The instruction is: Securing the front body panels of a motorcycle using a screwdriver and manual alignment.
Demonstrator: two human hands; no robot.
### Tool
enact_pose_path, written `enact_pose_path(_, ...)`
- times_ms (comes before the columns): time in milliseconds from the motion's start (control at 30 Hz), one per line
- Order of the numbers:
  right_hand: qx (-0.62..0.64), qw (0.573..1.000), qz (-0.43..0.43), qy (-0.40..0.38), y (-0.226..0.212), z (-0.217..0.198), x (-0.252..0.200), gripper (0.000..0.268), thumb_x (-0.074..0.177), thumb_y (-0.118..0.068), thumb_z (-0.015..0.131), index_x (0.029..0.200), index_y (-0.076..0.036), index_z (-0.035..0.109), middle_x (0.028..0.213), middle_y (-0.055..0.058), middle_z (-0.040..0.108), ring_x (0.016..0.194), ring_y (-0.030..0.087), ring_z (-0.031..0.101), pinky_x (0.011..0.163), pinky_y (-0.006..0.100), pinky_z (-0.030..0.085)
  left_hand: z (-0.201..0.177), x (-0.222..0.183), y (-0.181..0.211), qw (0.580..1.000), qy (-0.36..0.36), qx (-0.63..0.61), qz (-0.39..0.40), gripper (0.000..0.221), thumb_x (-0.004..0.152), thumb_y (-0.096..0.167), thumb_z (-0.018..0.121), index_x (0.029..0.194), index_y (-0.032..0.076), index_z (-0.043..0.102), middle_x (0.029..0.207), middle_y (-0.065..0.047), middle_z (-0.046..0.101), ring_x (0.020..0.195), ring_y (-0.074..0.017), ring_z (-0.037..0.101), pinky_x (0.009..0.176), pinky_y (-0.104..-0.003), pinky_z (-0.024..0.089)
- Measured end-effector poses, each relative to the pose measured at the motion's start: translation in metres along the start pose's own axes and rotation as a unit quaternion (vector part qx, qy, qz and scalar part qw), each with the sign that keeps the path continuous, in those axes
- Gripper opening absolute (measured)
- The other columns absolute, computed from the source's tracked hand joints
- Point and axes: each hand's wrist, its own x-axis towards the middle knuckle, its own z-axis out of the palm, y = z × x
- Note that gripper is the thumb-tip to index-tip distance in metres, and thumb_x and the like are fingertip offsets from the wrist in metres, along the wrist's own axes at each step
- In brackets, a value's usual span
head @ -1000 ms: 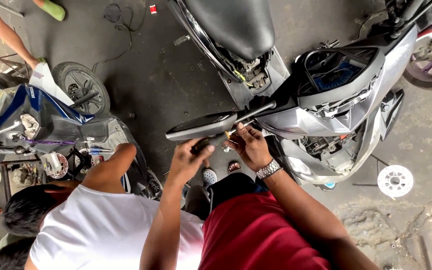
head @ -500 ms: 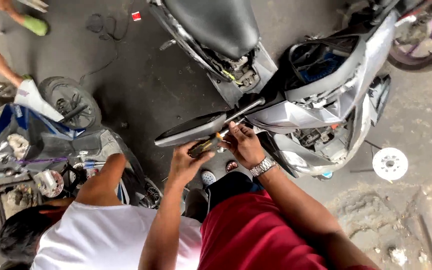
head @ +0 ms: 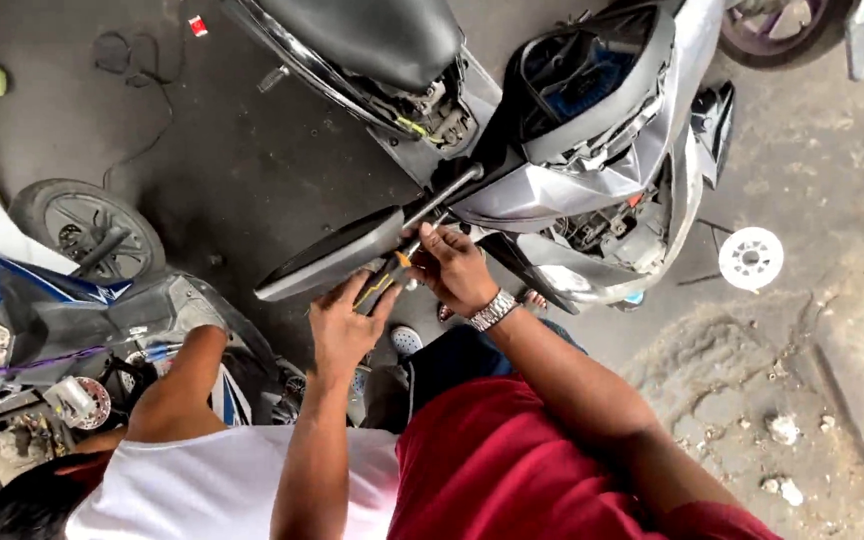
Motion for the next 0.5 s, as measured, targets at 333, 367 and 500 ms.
enact_pose_path(333,-0.182,0.98,0.007,-0.079,0.02,0.034,-0.062,0.047,0.112,-0.041,0.075,0.099,0.004,0.07,0.076,0.006,0.06,0.073,0.009,0.058,0.078,0.029,0.064,-0.048,-0.052,-0.014,0.891,-0.23,-0.289,-0.265,0.078,0.066,0.034,0.106,0.131,0.001,0.079,0.111,-0.025,0.085,0.109,-0.0344,0.077,0.092,-0.053,0.06)
enact_pose_path(367,-0.186,0.978,0.018,-0.088,0.009,0.036,-0.076,0.047,0.112,-0.041,0.075,0.099,0.004,0.07,0.076,0.006,0.06,0.073,0.009,0.058,0.078,0.029,0.064,-0.049,-0.063,-0.012,0.891,-0.219,-0.287,-0.274,0.078,0.066,0.034,0.106,0.131,0.001,0.079,0.111,-0.025,0.085,0.109,-0.0344,0.077,0.092,-0.053,0.06)
enact_pose_path(500,-0.431,0.869,-0.011,-0.244,-0.028,-0.016,-0.129,0.047,0.119,-0.043,0.057,0.107,0.002,0.07,0.07,0.014,0.056,0.064,0.022,0.06,0.065,0.04,0.06,0.006,-0.136,-0.024,0.807,-0.193,-0.446,-0.337,0.043,0.08,0.004,0.097,0.121,-0.002,0.085,0.113,-0.023,0.088,0.11,-0.0375,0.083,0.099,-0.053,0.063)
